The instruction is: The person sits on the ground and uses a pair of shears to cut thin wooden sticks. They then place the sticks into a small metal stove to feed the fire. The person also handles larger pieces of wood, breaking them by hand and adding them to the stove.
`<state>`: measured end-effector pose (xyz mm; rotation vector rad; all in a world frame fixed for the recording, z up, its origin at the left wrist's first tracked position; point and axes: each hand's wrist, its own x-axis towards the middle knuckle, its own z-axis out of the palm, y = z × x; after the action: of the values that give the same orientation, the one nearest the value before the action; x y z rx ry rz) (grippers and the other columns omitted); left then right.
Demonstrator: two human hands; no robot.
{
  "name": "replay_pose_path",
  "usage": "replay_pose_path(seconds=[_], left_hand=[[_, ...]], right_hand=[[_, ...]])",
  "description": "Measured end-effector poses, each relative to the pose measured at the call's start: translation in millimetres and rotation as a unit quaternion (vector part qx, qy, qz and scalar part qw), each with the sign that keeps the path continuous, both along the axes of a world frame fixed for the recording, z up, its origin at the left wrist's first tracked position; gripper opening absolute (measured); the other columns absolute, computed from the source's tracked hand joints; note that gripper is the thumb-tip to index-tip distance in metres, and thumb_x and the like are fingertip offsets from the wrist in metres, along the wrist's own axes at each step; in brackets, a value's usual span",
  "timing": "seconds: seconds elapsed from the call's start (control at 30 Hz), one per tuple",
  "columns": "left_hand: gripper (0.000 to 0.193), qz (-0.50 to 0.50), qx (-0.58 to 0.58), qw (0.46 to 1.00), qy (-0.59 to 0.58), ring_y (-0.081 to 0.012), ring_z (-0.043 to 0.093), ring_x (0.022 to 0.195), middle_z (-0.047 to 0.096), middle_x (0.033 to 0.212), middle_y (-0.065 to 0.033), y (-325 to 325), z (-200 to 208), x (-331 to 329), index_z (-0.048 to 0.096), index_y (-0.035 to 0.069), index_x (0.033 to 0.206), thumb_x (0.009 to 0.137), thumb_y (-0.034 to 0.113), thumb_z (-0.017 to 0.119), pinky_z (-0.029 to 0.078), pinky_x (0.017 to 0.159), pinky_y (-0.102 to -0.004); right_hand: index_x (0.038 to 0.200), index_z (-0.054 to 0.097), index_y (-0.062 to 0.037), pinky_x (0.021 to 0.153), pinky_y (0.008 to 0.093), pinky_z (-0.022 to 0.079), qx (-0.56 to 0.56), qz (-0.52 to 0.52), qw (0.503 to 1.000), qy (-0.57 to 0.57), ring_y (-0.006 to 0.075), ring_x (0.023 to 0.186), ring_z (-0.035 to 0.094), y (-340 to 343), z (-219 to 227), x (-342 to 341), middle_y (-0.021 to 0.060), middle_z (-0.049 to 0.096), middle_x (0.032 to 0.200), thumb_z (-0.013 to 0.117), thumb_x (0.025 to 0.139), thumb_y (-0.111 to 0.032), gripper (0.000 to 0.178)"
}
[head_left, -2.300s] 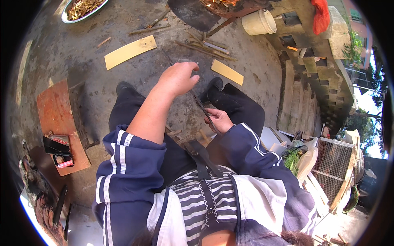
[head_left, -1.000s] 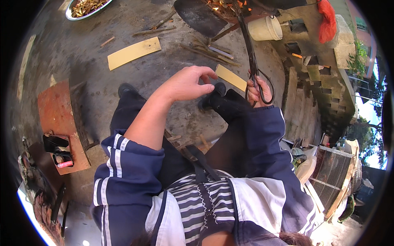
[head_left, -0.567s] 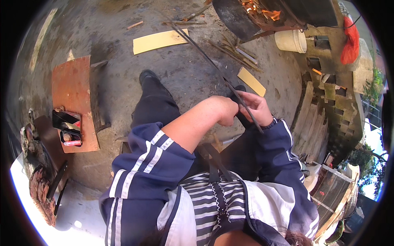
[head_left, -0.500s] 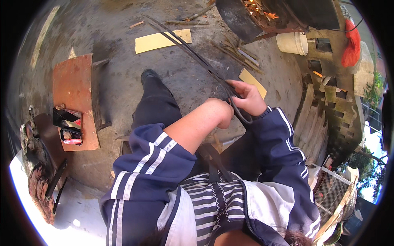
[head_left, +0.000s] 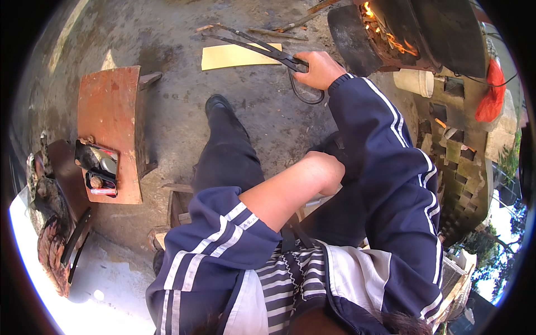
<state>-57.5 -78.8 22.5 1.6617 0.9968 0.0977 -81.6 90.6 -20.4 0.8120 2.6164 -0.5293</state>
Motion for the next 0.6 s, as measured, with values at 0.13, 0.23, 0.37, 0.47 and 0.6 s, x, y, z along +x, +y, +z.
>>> replay_pose_path(seconds=[0.13, 0.23, 0.37, 0.47, 0.6], left_hand=[[0.028, 0.04, -0.001, 0.999, -0.031, -0.027, 0.065, 0.094, 0.068, 0.1, -0.0119, 4, 4, -9, 0.07, 0.006, 0.098, 0.072, 0.011, 0.06, 0.053, 0.076, -0.038], [0.026, 0.07, -0.001, 0.997, -0.038, -0.0275, 0.065, 0.094, 0.068, 0.099, -0.0119, 4, -1, -9, 0.071, 0.006, 0.097, 0.074, 0.013, 0.061, 0.052, 0.078, -0.0382], [0.026, 0.086, 0.005, 0.996, -0.033, -0.0278, 0.065, 0.096, 0.068, 0.101, -0.0118, 5, -3, -8, 0.07, 0.007, 0.098, 0.076, 0.015, 0.061, 0.051, 0.081, -0.0375], [0.027, 0.098, 0.006, 0.995, -0.035, -0.0276, 0.064, 0.098, 0.067, 0.105, -0.0115, 6, -1, -10, 0.07, 0.007, 0.1, 0.076, 0.017, 0.062, 0.051, 0.083, -0.0372], [0.039, 0.077, 0.01, 0.997, -0.032, -0.0297, 0.06, 0.102, 0.061, 0.109, -0.0118, 7, -2, -9, 0.062, 0.013, 0.114, 0.076, 0.024, 0.062, 0.05, 0.084, -0.0418]], right_hand=[[0.113, 0.061, 0.0005, 0.075, 0.0382, 0.05, -0.003, 0.024, 1.0, 0.019, 0.0354, 0.082, 0.065, 30, -18, -2, 0.0249, 0.065, 0.084, 0.068, 0.071, -0.024, 0.049], [0.113, 0.062, -0.0012, 0.08, 0.0377, 0.049, -0.028, 0.023, 0.999, -0.018, 0.0334, 0.089, 0.064, 43, -15, -8, 0.023, 0.066, 0.096, 0.07, 0.072, -0.024, 0.048], [0.111, 0.063, 0.0003, 0.076, 0.0354, 0.049, -0.054, 0.016, 0.997, -0.049, 0.0276, 0.08, 0.065, 52, -12, -14, 0.0188, 0.067, 0.088, 0.068, 0.074, -0.021, 0.042], [0.107, 0.065, 0.0008, 0.072, 0.0355, 0.048, -0.07, 0.004, 0.995, -0.065, 0.0251, 0.076, 0.063, 50, -7, -15, 0.0179, 0.066, 0.083, 0.067, 0.077, -0.021, 0.037], [0.104, 0.066, -0.0001, 0.067, 0.0382, 0.048, -0.068, 0.014, 0.994, -0.088, 0.0275, 0.072, 0.063, 34, 2, -20, 0.0183, 0.065, 0.077, 0.068, 0.078, -0.028, 0.038]])
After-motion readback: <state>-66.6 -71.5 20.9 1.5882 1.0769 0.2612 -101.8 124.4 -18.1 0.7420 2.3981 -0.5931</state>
